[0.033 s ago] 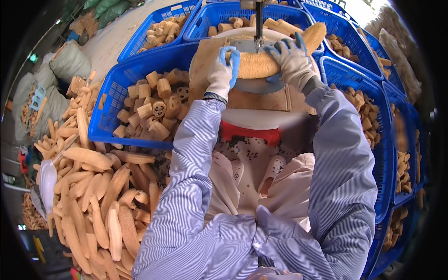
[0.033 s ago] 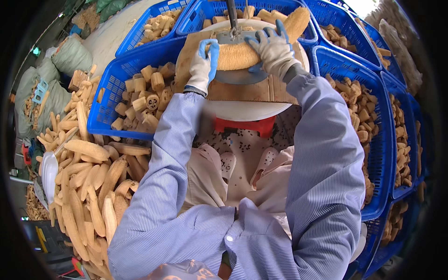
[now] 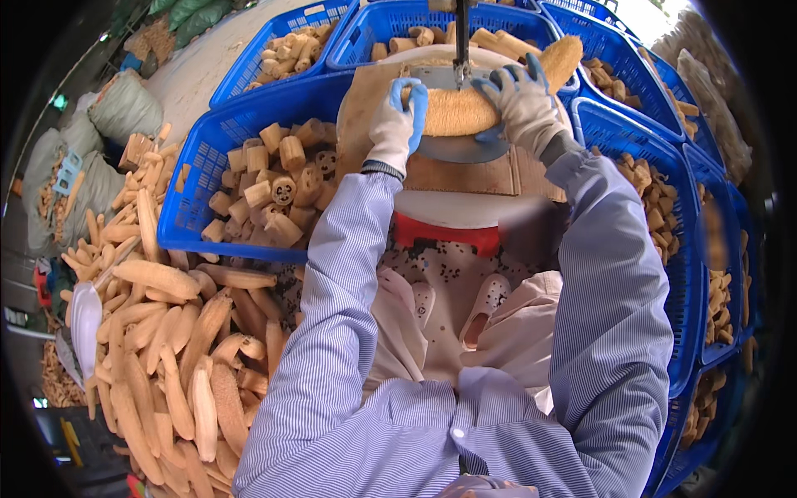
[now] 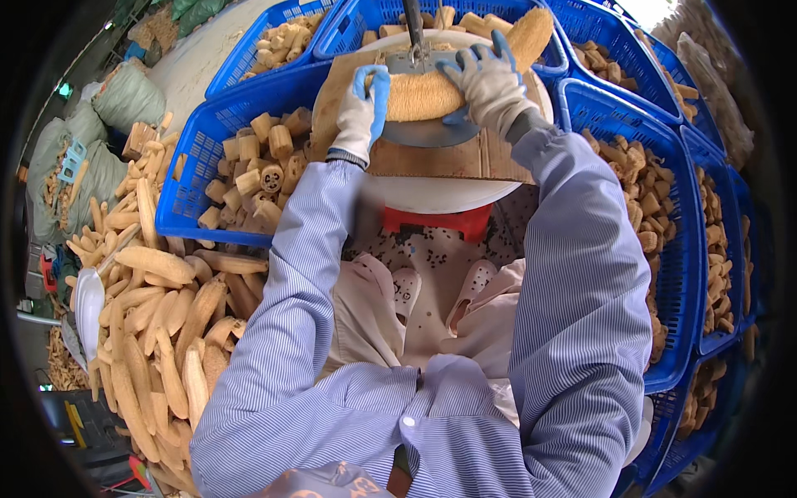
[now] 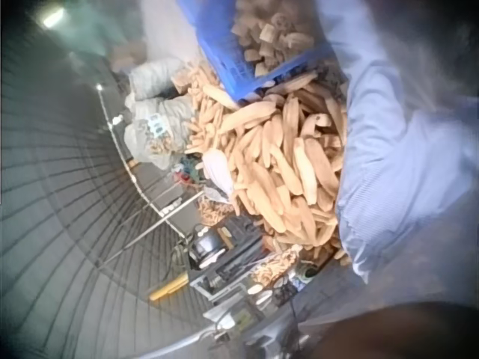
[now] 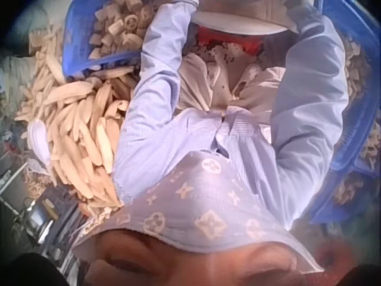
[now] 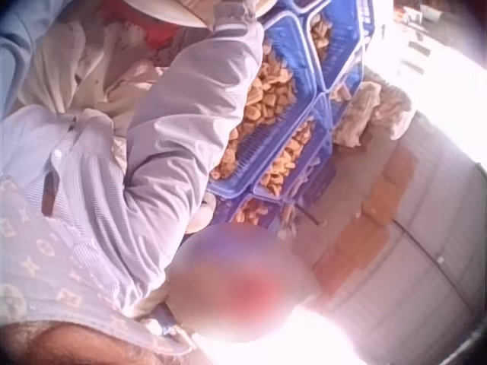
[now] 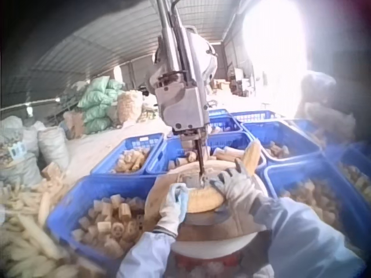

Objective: The person uses a specialized circular cutting machine to slice dried loofah sponges into smaller cylindrical sections. They pick up whole loofahs from a pile on their left, position them under the cutting blade, rotate the loofah to complete the cut, and then place the cut pieces and remnants into blue plastic crates.

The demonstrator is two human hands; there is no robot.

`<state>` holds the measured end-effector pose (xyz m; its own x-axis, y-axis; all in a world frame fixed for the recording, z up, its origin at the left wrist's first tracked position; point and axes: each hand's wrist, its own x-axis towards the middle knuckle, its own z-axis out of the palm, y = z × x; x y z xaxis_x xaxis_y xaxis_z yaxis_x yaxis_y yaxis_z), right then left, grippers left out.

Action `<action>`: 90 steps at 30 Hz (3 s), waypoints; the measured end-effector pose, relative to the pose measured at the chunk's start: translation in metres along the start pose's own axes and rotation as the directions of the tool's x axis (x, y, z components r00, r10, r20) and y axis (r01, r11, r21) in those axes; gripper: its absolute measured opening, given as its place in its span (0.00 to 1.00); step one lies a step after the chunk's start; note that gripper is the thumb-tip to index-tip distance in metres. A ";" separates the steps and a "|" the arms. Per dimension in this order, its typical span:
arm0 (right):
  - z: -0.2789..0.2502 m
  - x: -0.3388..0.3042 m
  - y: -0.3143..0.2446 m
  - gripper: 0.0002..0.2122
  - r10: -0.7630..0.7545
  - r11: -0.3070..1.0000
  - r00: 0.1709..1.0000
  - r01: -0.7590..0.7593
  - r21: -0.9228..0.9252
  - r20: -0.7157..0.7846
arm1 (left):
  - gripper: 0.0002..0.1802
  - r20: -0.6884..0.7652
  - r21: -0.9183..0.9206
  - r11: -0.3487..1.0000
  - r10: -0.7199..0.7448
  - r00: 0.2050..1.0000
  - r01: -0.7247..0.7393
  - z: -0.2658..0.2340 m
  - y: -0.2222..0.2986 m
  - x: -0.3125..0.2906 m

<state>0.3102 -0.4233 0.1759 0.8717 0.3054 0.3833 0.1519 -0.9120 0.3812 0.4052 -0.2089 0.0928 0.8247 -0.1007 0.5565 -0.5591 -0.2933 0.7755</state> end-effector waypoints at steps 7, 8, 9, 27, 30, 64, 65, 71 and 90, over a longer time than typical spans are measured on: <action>-0.003 0.021 0.001 0.42 0.070 0.996 0.980 -0.078 0.038 0.186 | 0.18 0.041 0.045 0.969 -0.246 0.968 0.244 -0.005 0.006 0.020; 0.002 0.019 0.007 0.41 0.079 0.994 0.978 -0.093 0.063 0.193 | 0.22 0.074 0.107 0.955 -0.283 0.956 0.275 -0.002 0.017 0.022; 0.007 0.016 0.013 0.40 0.089 0.990 0.975 -0.108 0.088 0.202 | 0.23 0.103 0.154 0.947 -0.299 0.949 0.282 0.001 0.028 0.021; -0.013 0.032 0.045 0.41 0.052 0.859 0.886 -0.275 0.431 0.461 | 0.37 -0.005 -0.362 0.772 -0.562 0.827 0.523 -0.053 -0.020 0.069; 0.000 0.016 0.037 0.47 0.096 0.935 0.885 -0.238 0.264 0.456 | 0.36 -0.319 -0.248 0.867 -0.495 0.808 0.433 -0.114 -0.029 0.043; -0.031 0.024 0.001 0.29 0.104 0.935 0.836 -0.267 0.232 0.539 | 0.13 0.252 -0.298 0.816 -0.433 0.866 0.495 0.000 0.050 -0.039; -0.027 0.024 0.003 0.29 0.099 0.931 0.841 -0.267 0.250 0.531 | 0.12 0.257 -0.307 0.818 -0.422 0.870 0.487 0.002 0.049 -0.037; -0.016 0.026 0.007 0.34 0.076 0.907 0.856 -0.272 0.322 0.511 | 0.08 0.207 -0.339 0.834 -0.385 0.899 0.435 0.001 0.050 -0.033; -0.031 0.038 0.012 0.35 0.148 0.813 0.776 -0.449 0.372 0.613 | 0.08 0.218 -0.325 0.823 -0.414 0.884 0.466 0.005 0.049 -0.012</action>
<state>0.3307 -0.4144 0.2211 0.9847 -0.0661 -0.1613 -0.0945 -0.9800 -0.1752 0.3682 -0.2269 0.1221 0.9790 -0.1746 0.1056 -0.1035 0.0211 0.9944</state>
